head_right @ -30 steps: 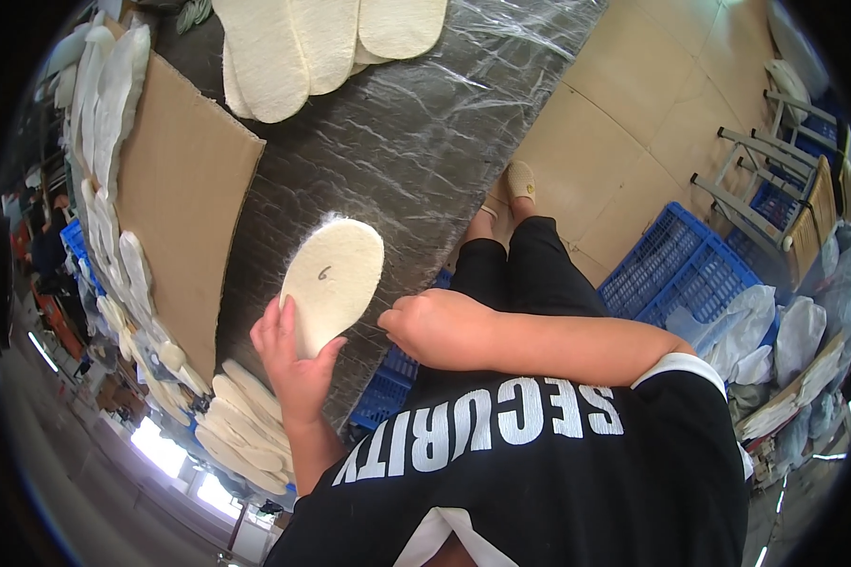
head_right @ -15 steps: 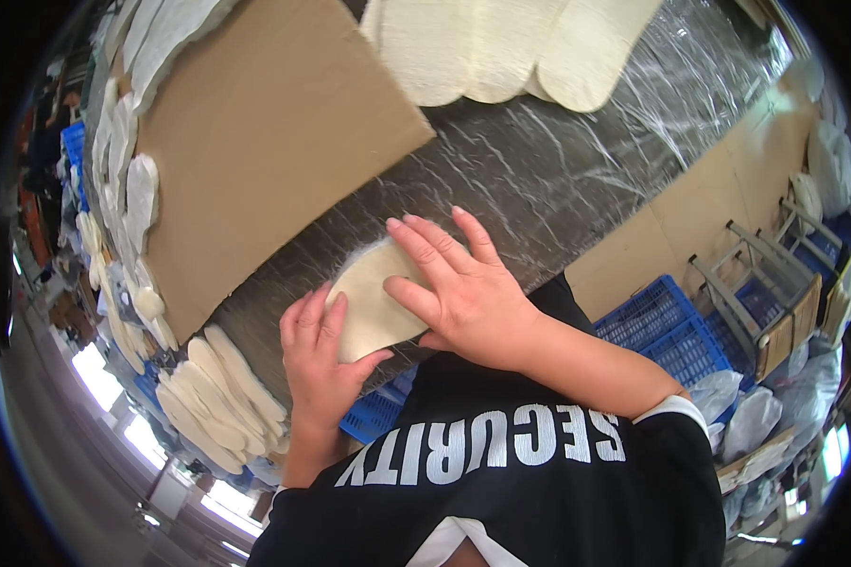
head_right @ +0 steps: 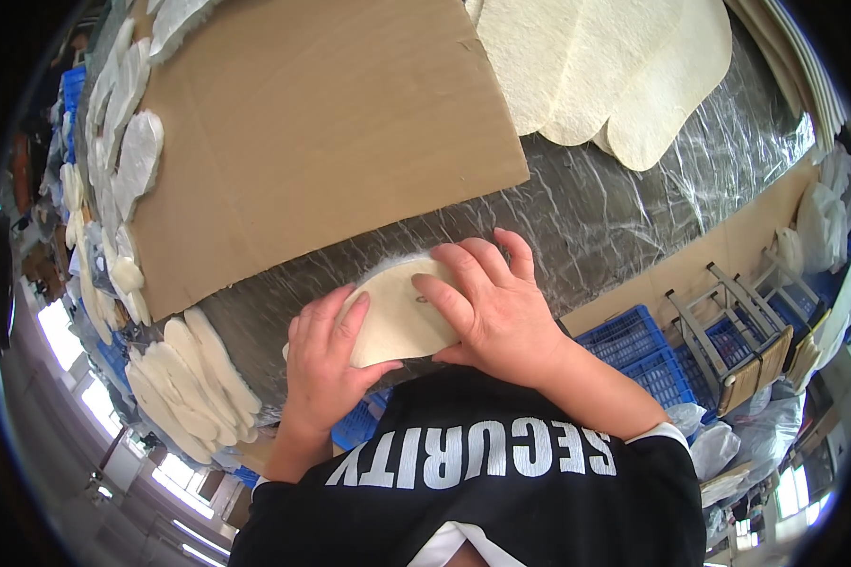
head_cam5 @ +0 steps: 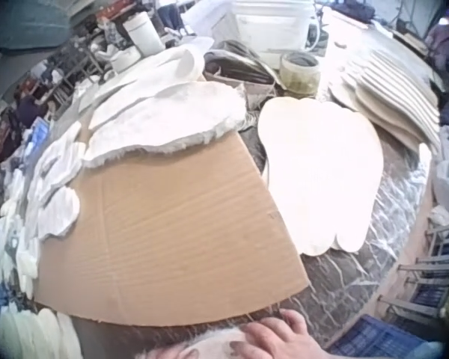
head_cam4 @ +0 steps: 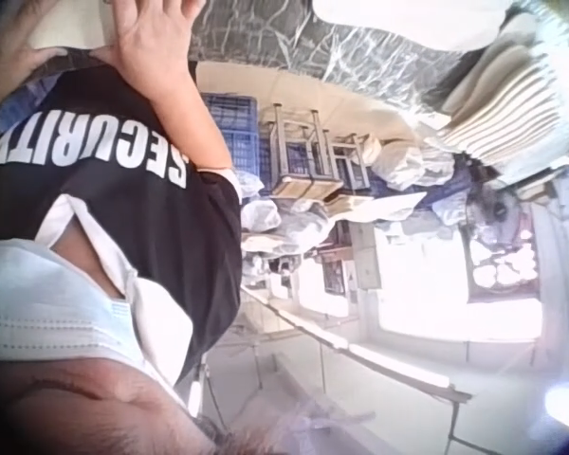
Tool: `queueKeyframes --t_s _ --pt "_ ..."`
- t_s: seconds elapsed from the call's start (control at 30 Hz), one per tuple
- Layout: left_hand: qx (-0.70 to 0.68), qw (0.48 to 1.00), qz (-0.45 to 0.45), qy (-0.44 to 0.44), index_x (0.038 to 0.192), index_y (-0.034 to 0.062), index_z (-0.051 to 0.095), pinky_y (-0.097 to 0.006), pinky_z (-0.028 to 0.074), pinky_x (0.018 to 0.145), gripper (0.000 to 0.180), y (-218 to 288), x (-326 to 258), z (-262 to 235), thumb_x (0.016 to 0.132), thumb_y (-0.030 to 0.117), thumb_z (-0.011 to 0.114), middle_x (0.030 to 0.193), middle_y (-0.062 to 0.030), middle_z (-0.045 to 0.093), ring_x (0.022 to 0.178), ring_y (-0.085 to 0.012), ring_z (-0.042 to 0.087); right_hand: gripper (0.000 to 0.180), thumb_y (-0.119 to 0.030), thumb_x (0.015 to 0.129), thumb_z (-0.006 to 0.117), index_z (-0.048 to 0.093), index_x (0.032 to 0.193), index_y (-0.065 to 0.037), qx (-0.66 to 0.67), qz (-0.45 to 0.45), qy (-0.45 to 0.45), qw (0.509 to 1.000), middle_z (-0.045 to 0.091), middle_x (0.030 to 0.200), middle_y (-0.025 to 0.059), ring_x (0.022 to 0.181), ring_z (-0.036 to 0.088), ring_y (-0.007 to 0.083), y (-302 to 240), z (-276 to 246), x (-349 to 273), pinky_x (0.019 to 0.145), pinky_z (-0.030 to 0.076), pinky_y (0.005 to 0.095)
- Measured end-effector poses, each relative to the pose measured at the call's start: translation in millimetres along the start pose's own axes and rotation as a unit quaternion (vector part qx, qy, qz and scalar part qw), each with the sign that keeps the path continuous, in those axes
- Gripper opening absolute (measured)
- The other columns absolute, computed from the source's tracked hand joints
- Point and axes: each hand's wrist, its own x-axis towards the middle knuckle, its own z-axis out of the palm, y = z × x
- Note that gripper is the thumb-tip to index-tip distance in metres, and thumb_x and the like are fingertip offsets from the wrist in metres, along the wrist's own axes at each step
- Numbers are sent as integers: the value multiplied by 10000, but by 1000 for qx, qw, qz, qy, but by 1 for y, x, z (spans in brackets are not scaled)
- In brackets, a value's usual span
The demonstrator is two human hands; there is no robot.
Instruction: Inspecting and peeling/attaching components of shoe insoles on a production table.
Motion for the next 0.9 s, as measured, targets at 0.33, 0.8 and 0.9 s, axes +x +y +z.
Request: queueKeyframes --t_s 0.33,0.8,0.9 --pt "-5 1000 0 -29 1267 79 535 -461 425 877 867 3 6 -5 509 353 852 1290 -149 512 1081 -349 511 984 -405 508 822 451 1386 -161 -51 -57 -51 996 457 1392 115 1319 397 310 -17 4 17 1110 213 555" --pt "-260 941 -213 28 975 -18 610 -358 480 888 334 -50 -46 -29 674 -6 754 1175 -153 581 1048 -289 590 915 -288 517 839 477 1347 -158 -29 -53 -73 996 502 1315 131 1178 494 306 -21 -1 24 988 354 506" --pt "-301 928 -213 45 877 -27 607 -351 483 875 217 -53 -45 -24 693 -33 722 1158 -164 607 1042 -264 596 926 -299 510 848 477 1348 -172 -48 -47 -97 993 486 1326 142 1177 486 318 -24 -2 26 977 352 505"
